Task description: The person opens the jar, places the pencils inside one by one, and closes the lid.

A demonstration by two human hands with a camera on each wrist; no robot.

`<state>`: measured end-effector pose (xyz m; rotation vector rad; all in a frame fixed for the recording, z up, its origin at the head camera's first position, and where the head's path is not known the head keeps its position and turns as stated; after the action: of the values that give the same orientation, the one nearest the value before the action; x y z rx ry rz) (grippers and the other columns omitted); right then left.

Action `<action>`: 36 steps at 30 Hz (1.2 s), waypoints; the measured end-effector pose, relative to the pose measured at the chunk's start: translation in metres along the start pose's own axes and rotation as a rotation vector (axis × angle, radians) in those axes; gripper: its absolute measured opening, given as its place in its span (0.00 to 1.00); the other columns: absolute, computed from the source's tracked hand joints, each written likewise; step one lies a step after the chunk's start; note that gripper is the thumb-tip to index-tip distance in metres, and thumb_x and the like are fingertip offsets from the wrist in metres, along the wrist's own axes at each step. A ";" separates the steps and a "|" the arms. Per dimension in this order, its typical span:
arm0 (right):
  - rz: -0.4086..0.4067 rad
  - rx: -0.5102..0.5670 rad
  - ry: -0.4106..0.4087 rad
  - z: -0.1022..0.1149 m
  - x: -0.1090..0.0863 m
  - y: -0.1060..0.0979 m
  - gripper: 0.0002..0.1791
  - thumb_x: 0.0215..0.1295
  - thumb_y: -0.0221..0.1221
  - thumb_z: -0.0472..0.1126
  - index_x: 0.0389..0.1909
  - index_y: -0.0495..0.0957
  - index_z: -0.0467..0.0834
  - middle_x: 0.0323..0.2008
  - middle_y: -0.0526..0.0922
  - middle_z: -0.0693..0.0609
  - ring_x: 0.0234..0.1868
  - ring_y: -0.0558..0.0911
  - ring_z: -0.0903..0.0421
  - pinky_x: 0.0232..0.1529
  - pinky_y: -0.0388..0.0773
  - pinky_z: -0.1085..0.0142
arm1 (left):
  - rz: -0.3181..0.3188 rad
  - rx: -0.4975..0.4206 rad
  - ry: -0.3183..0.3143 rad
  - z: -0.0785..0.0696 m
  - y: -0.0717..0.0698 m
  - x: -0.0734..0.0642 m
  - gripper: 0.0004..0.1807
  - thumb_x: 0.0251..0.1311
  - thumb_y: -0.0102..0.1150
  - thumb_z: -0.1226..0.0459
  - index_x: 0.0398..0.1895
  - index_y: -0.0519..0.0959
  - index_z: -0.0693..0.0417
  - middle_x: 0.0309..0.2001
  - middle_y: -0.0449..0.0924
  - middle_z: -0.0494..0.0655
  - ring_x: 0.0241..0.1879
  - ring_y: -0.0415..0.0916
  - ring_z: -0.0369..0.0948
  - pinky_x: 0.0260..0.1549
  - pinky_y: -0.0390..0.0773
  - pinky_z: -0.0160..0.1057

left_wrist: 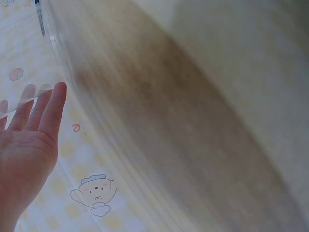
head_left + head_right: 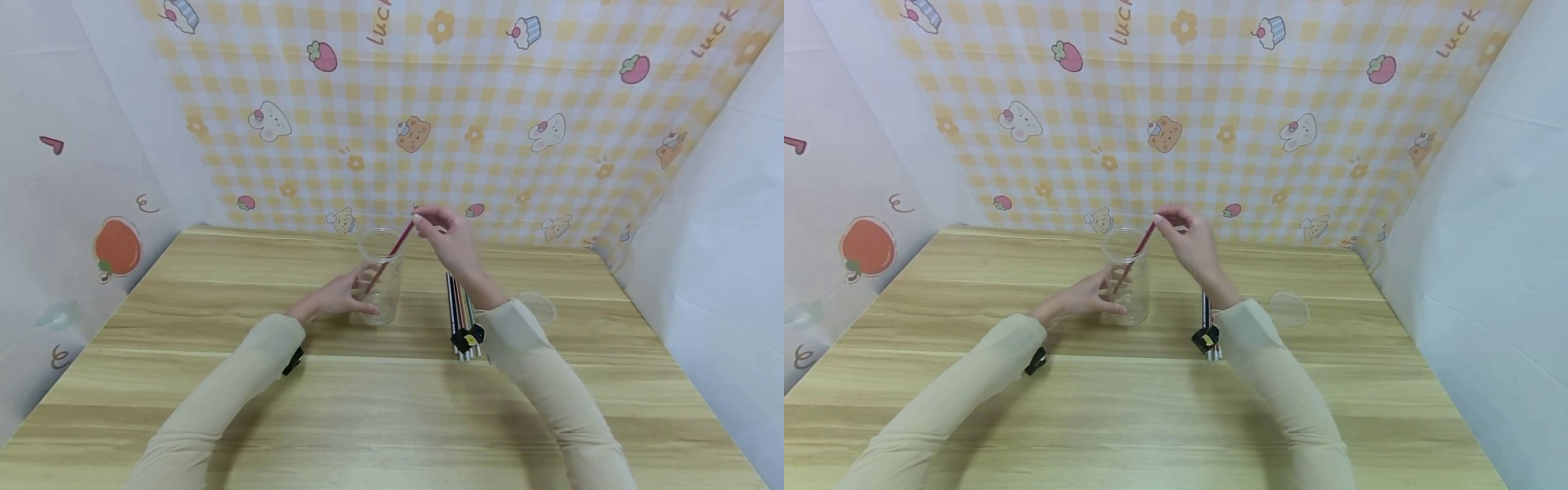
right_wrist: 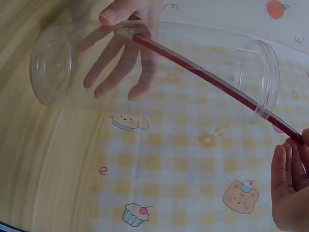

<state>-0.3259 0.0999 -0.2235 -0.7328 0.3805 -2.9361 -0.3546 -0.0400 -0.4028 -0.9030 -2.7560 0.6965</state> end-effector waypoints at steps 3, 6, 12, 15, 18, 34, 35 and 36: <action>0.035 -0.018 0.025 -0.003 0.001 0.007 0.10 0.60 0.54 0.34 0.39 0.75 0.31 0.36 0.77 0.40 0.33 0.75 0.50 0.35 0.75 0.62 | 0.000 -0.012 0.006 0.000 0.000 0.000 0.46 0.41 0.69 0.61 0.63 0.52 0.47 0.58 0.62 0.54 0.56 0.60 0.49 0.54 0.61 0.49; 0.061 -0.037 0.027 -0.004 0.002 0.013 0.10 0.59 0.54 0.33 0.39 0.74 0.30 0.34 0.77 0.41 0.33 0.75 0.50 0.33 0.74 0.66 | 0.004 -0.027 0.009 -0.001 0.000 0.001 0.47 0.41 0.69 0.62 0.64 0.51 0.48 0.58 0.62 0.54 0.57 0.60 0.49 0.54 0.62 0.48; 0.089 -0.114 -0.011 -0.004 0.004 0.021 0.08 0.58 0.56 0.34 0.35 0.77 0.31 0.31 0.78 0.43 0.32 0.76 0.52 0.33 0.73 0.68 | 0.019 -0.046 0.013 -0.013 0.001 -0.005 0.47 0.43 0.68 0.64 0.64 0.49 0.50 0.58 0.60 0.57 0.57 0.60 0.50 0.54 0.62 0.49; 0.124 -0.159 -0.061 -0.006 0.007 0.027 0.07 0.57 0.57 0.34 0.33 0.78 0.32 0.29 0.79 0.44 0.31 0.77 0.52 0.31 0.74 0.66 | 0.026 -0.048 0.010 -0.013 0.001 -0.005 0.47 0.44 0.67 0.66 0.65 0.48 0.51 0.59 0.59 0.59 0.58 0.58 0.52 0.54 0.60 0.50; 0.174 -0.189 -0.123 -0.010 0.009 0.035 0.06 0.57 0.58 0.34 0.31 0.78 0.34 0.28 0.80 0.45 0.29 0.77 0.52 0.27 0.73 0.67 | 0.021 -0.043 0.006 -0.005 0.001 -0.002 0.47 0.44 0.67 0.64 0.65 0.48 0.49 0.59 0.59 0.57 0.57 0.58 0.51 0.54 0.61 0.49; 0.080 -0.231 -0.203 -0.017 0.012 0.026 0.07 0.57 0.57 0.36 0.33 0.81 0.37 0.30 0.74 0.49 0.22 0.70 0.58 0.18 0.66 0.70 | 0.005 -0.019 0.016 -0.001 -0.001 0.001 0.45 0.45 0.66 0.66 0.64 0.49 0.45 0.58 0.62 0.55 0.57 0.59 0.49 0.53 0.62 0.49; 0.060 -0.217 -0.189 -0.019 0.012 0.022 0.08 0.57 0.57 0.36 0.34 0.81 0.37 0.30 0.75 0.49 0.23 0.71 0.58 0.18 0.66 0.70 | 0.006 -0.021 0.017 -0.002 -0.001 0.001 0.46 0.45 0.67 0.66 0.64 0.49 0.46 0.58 0.61 0.55 0.57 0.59 0.50 0.54 0.62 0.49; 0.041 -0.205 -0.171 -0.020 0.013 0.017 0.08 0.57 0.57 0.37 0.34 0.81 0.37 0.31 0.75 0.49 0.23 0.72 0.57 0.17 0.67 0.71 | 0.005 -0.024 0.014 -0.002 -0.001 0.001 0.46 0.44 0.67 0.65 0.64 0.49 0.45 0.58 0.61 0.55 0.57 0.59 0.50 0.54 0.62 0.49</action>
<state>-0.3462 0.0856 -0.2395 -0.9806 0.6773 -2.7963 -0.3552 -0.0394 -0.4012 -0.9165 -2.7557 0.6571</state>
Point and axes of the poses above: each hand's wrist, its own x-axis towards the middle knuckle, its own y-axis out of the palm, z = x × y, the point moved 10 cm from there along x, towards the middle knuckle
